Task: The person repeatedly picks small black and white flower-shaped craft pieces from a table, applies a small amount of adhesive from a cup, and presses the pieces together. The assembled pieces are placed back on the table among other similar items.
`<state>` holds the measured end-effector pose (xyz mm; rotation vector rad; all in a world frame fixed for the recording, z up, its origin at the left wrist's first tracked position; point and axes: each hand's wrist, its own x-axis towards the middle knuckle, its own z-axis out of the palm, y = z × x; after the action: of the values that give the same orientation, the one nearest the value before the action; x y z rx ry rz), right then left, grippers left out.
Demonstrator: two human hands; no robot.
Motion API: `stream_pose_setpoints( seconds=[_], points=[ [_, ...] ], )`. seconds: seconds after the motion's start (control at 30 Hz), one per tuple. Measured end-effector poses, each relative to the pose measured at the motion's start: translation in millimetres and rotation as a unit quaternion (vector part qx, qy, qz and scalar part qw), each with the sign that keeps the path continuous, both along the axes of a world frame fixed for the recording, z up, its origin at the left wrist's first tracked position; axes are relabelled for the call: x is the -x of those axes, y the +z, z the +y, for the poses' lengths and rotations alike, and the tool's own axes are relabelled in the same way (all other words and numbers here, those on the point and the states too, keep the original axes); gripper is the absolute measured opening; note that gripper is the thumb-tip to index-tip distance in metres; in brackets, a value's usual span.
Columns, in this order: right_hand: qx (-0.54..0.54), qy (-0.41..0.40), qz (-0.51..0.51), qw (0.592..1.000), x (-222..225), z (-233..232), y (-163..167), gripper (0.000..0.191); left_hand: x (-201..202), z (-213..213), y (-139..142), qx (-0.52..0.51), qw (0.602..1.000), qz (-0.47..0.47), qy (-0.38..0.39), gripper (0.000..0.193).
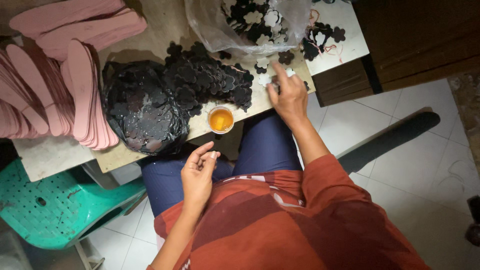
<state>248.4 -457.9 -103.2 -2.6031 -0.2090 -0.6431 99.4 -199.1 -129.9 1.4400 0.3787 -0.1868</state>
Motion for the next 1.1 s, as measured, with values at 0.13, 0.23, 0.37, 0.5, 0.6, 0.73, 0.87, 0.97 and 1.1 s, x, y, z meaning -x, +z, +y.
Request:
stream_pose_setpoints(
  seconds=[0.13,0.23,0.37,0.5,0.6,0.73,0.87,0.97,1.1],
  points=[
    [0.062,0.029,-0.012,0.998,-2,15,0,0.071,1,2,0,-0.01,1.0,0.002,-0.002,0.03],
    [0.042,0.007,0.003,0.999,-2,19,-1,0.075,4,4,0,-0.017,1.0,0.005,-0.001,0.03],
    [-0.065,0.009,0.035,0.997,0,23,-2,0.078,9,6,-2,-0.005,1.0,0.001,0.003,0.03],
    [-0.209,0.016,0.116,0.971,19,30,2,0.082,14,4,-2,0.015,1.0,-0.015,-0.004,0.031],
    [-0.317,0.103,0.199,0.922,59,43,17,0.091,15,2,-1,0.053,0.998,-0.03,-0.008,0.034],
    [-0.387,0.227,0.318,0.835,121,76,33,0.09,19,1,-3,0.111,0.992,-0.036,-0.044,0.04],
    [-0.383,0.26,0.35,0.814,135,94,37,0.092,26,15,-9,0.044,0.998,0.011,-0.04,0.028],
    [-0.227,0.247,0.232,0.913,124,98,34,0.08,24,33,-12,0.078,0.997,-0.014,0.011,0.026],
    [0.004,0.235,0.058,0.97,97,113,21,0.055,25,50,-10,0.113,0.99,0.026,0.075,0.021]
  ],
)
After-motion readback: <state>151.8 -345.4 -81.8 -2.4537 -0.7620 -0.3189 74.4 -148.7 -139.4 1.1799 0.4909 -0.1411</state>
